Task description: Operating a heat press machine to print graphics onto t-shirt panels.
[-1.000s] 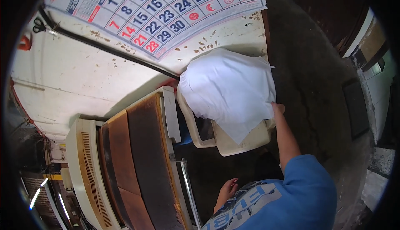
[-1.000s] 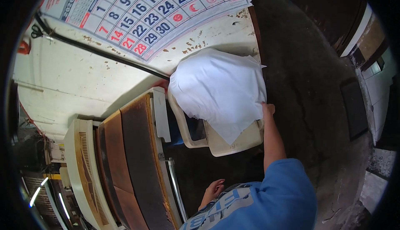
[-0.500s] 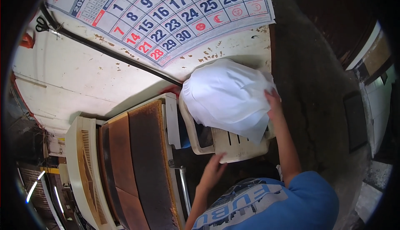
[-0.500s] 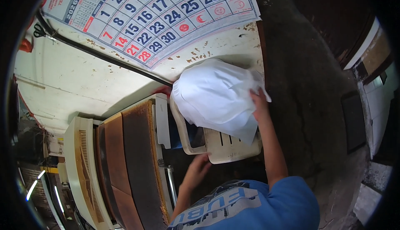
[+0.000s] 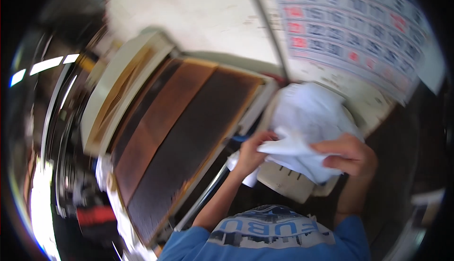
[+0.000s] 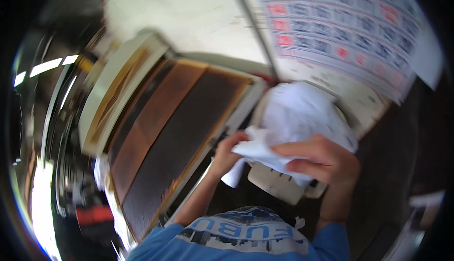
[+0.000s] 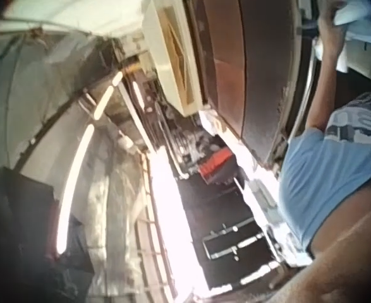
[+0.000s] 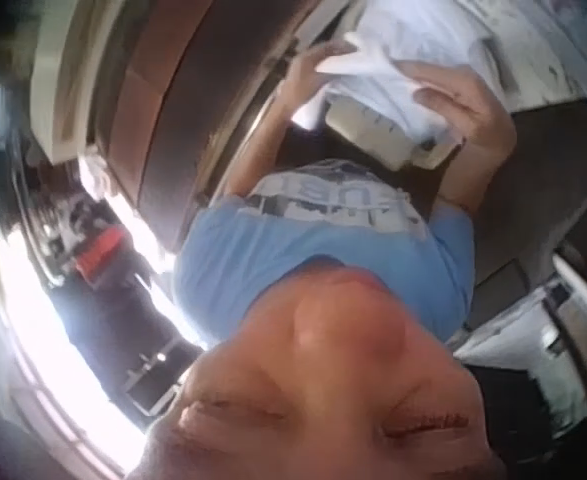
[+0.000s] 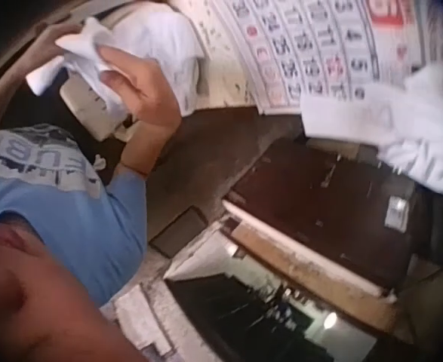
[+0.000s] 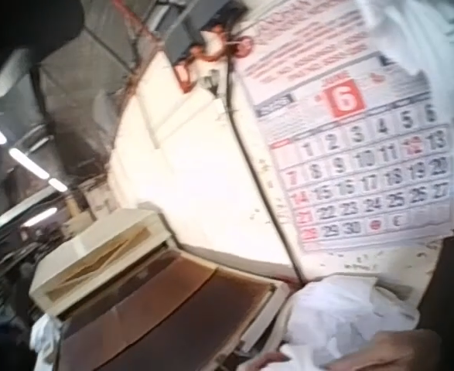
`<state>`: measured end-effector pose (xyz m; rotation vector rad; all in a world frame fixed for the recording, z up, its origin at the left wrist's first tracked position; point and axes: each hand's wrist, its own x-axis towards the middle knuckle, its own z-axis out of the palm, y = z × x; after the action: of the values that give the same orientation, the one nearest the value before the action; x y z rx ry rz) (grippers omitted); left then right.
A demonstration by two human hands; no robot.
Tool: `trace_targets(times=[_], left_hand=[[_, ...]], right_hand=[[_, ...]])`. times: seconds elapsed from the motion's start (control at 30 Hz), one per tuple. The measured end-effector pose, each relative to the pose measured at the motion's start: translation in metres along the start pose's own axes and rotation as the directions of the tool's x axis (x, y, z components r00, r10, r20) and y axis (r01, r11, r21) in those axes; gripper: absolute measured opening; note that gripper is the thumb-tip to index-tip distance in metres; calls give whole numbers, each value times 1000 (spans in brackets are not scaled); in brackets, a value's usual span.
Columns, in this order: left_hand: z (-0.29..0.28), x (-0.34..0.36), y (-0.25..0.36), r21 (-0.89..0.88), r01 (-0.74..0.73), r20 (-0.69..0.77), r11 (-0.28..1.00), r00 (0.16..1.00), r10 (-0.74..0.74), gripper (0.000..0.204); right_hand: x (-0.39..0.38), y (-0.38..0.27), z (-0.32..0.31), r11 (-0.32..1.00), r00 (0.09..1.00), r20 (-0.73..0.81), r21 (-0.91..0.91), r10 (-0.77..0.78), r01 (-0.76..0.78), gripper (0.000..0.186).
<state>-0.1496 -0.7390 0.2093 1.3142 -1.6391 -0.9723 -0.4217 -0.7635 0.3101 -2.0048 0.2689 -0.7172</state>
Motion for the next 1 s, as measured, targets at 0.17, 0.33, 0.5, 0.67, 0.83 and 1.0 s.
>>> trace_targets(times=[0.17, 0.33, 0.5, 0.67, 0.83, 1.0], left_hand=[[-18, -53, 10, -356, 187, 292, 916, 953, -80, 17], [-53, -120, 25, -245, 191, 100, 951, 980, -171, 19], [-86, -184, 32, -270, 70, -182, 960, 976, -122, 17], [-124, -271, 39, -459, 58, -63, 886, 993, -97, 19], [-153, -359, 26, -680, 56, -140, 731, 969, -204, 17], [-177, -422, 8, -845, -196, -340, 497, 914, -219, 22]], right_hand=[[38, -28, 11, 993, 958, -263, 55, 119, -108, 29], [93, -36, 46, 998, 969, -241, -9, 60, -64, 25], [138, -68, 105, 999, 998, -47, -2, -43, 43, 22], [184, -97, 180, 976, 971, 101, 58, -217, 212, 19], [244, -107, 293, 934, 924, 133, 60, -358, 353, 19], [252, -96, 407, 816, 877, 44, -347, -479, 463, 29]])
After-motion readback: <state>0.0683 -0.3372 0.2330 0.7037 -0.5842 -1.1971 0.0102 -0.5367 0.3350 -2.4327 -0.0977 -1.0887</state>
